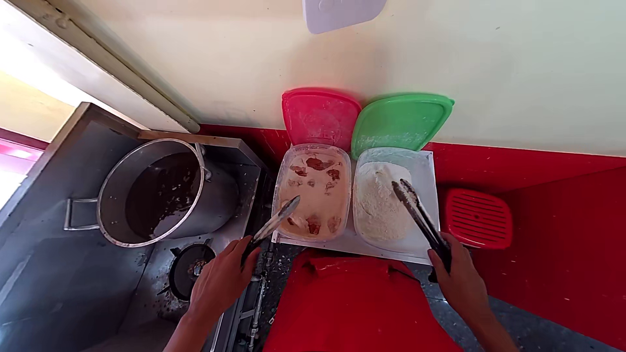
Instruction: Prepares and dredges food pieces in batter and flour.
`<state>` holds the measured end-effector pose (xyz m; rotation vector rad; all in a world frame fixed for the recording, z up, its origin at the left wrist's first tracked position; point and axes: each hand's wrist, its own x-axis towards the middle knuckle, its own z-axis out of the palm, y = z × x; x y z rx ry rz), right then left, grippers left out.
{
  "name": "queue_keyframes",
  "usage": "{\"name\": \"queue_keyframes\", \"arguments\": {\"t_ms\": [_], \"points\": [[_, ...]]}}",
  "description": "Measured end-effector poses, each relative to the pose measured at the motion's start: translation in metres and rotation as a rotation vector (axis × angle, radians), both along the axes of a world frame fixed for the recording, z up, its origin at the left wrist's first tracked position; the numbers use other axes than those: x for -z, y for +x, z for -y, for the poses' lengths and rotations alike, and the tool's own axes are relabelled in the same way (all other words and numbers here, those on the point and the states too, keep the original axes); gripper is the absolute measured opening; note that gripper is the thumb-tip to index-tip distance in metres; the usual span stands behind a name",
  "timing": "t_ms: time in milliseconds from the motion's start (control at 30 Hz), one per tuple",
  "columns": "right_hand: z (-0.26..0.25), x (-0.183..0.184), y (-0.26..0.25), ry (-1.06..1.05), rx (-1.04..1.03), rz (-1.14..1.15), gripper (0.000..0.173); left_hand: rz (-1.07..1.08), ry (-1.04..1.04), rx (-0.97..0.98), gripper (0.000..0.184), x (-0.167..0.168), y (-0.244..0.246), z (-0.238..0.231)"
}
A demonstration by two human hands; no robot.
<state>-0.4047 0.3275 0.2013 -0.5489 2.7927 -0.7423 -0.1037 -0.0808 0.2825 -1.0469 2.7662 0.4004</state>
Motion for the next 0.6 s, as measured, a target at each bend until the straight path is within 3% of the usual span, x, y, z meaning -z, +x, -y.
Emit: {"name": "queue_keyframes", "arguments": {"t_ms": [167,333,600], "points": [[-0.023,0.015,0.020,-0.108,0.003,-0.047,0.060,-0.182,-0.094,0.028,0.056,-0.030,-0.008,0.007],[-0.039,0.047,0.030,0.082,-0.076,0.102,0.049,-0.286,-0.164,0.070,0.058,-0.046,-0.029,0.018],[-0.027,0.048,0.030,0.059,-0.034,0.098,0.049,-0.342,-0.213,0.153,0.056,-0.057,-0.050,0.035]]}}
